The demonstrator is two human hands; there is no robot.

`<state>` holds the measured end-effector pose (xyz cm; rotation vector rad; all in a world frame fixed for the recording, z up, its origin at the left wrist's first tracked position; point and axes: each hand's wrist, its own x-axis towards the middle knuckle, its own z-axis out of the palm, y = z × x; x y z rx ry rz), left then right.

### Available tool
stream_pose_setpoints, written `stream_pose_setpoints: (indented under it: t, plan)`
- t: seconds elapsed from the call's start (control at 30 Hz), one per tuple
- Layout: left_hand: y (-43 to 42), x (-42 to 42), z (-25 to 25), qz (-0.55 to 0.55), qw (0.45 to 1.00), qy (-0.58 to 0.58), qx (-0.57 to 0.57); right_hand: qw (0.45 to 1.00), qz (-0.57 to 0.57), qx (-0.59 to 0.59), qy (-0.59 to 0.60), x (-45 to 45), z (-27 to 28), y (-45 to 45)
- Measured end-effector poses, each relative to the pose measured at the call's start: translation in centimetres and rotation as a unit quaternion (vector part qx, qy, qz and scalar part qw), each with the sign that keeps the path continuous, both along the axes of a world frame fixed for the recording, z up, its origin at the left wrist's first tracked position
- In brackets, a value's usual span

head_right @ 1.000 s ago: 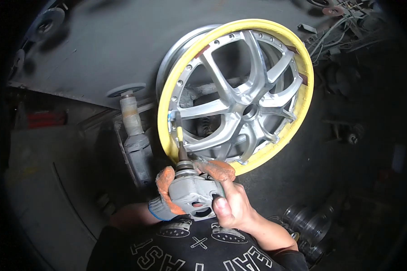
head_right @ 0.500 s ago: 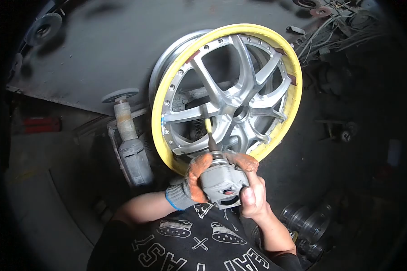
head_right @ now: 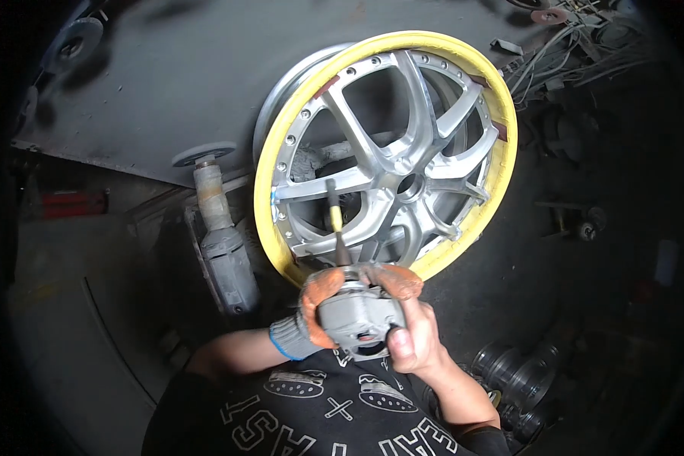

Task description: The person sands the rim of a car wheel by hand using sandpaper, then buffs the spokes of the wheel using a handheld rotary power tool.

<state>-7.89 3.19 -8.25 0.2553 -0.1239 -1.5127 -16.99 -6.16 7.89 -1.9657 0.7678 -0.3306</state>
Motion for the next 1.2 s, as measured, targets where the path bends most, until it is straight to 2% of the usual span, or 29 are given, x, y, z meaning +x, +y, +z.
stream_pose_setpoints:
  t: [0.03, 0.13, 0.17, 0.27, 0.33, 0.37, 0.47, 0.5, 0.57, 0.63, 0.77, 0.8, 0.87, 0.9, 1.0, 1.03, 1.07, 1.17, 1.2]
  plan:
    - [1.6, -0.5, -1.8, 0.003, 0.999, 0.028, 0.021, 1.0, 0.011, 0.003, -0.004, 0.6, -0.1, 0.4]
    - [5.4, 0.6, -5.3, 0.002, 0.996, -0.087, -0.002, 0.999, 0.046, 0.007, -0.011, 1.9, -0.5, 1.5]
    - [4.6, 3.2, -1.6, -0.041, 0.999, 0.014, 0.001, 0.998, 0.055, 0.012, -0.005, 2.3, -0.6, 1.8]
    - [2.0, 8.6, 7.8, -0.077, 0.985, 0.15, -0.03, 0.996, 0.085, -0.023, -0.014, 3.1, -1.9, 2.8]
    - [1.6, 9.4, 8.7, -0.071, 0.978, 0.184, -0.063, 0.997, 0.072, -0.019, 0.002, 3.6, -1.8, 3.5]
    - [1.5, 9.3, 8.2, -0.096, 0.973, 0.192, -0.088, 0.997, 0.072, -0.022, 0.003, 3.6, -1.7, 3.5]
    - [2.9, 5.2, 3.4, -0.074, 0.982, 0.175, 0.02, 0.998, 0.056, -0.027, 0.009, 3.0, -0.5, 2.7]
    - [2.4, 4.1, 2.6, -0.075, 0.981, 0.176, 0.016, 0.998, 0.051, -0.045, 0.004, 2.7, -0.2, 2.2]
    - [1.1, 2.6, 2.0, 0.005, 1.0, 0.011, -0.022, 0.998, 0.033, -0.05, 0.0, 1.7, 0.3, 1.2]
    - [-1.9, 1.6, 3.2, 0.061, 0.989, -0.067, -0.12, 0.999, 0.01, -0.023, 0.032, 0.3, 1.2, 0.4]
    - [-5.9, 2.7, 8.7, -0.036, 0.991, 0.026, -0.13, 0.997, -0.055, 0.03, 0.038, -1.6, 1.7, -1.7]
    - [-6.4, 2.3, 8.5, -0.014, 0.991, -0.028, -0.129, 0.997, -0.063, 0.031, 0.029, -1.7, 1.6, -2.1]
    - [-6.5, -0.9, 6.7, -0.009, 0.994, 0.096, 0.054, 0.996, -0.069, 0.041, 0.034, -2.0, 1.6, -2.8]
    - [-6.1, -0.9, 6.4, 0.017, 1.0, -0.003, 0.011, 0.997, -0.063, 0.041, 0.033, -2.1, 1.6, -3.1]
    - [-6.4, 3.0, 9.1, 0.013, 0.984, -0.131, -0.117, 0.998, -0.041, 0.04, 0.027, -2.2, 1.0, -3.2]
    - [-6.4, 3.0, 8.8, 0.062, 0.978, -0.095, -0.176, 0.999, -0.02, 0.036, 0.025, -1.9, 0.9, -3.0]
    - [-5.4, 2.7, 7.7, 0.078, 0.978, -0.111, -0.158, 0.999, 0.001, 0.032, 0.022, -1.6, 0.8, -2.7]
    - [0.0, -0.2, 0.2, 0.152, 0.961, -0.232, 0.004, 0.998, 0.041, 0.044, 0.024, 0.3, 1.1, -1.4]
    - [0.9, 0.2, -0.1, 0.137, 0.968, -0.209, 0.035, 0.997, 0.047, 0.064, 0.027, 0.8, 1.0, -0.9]
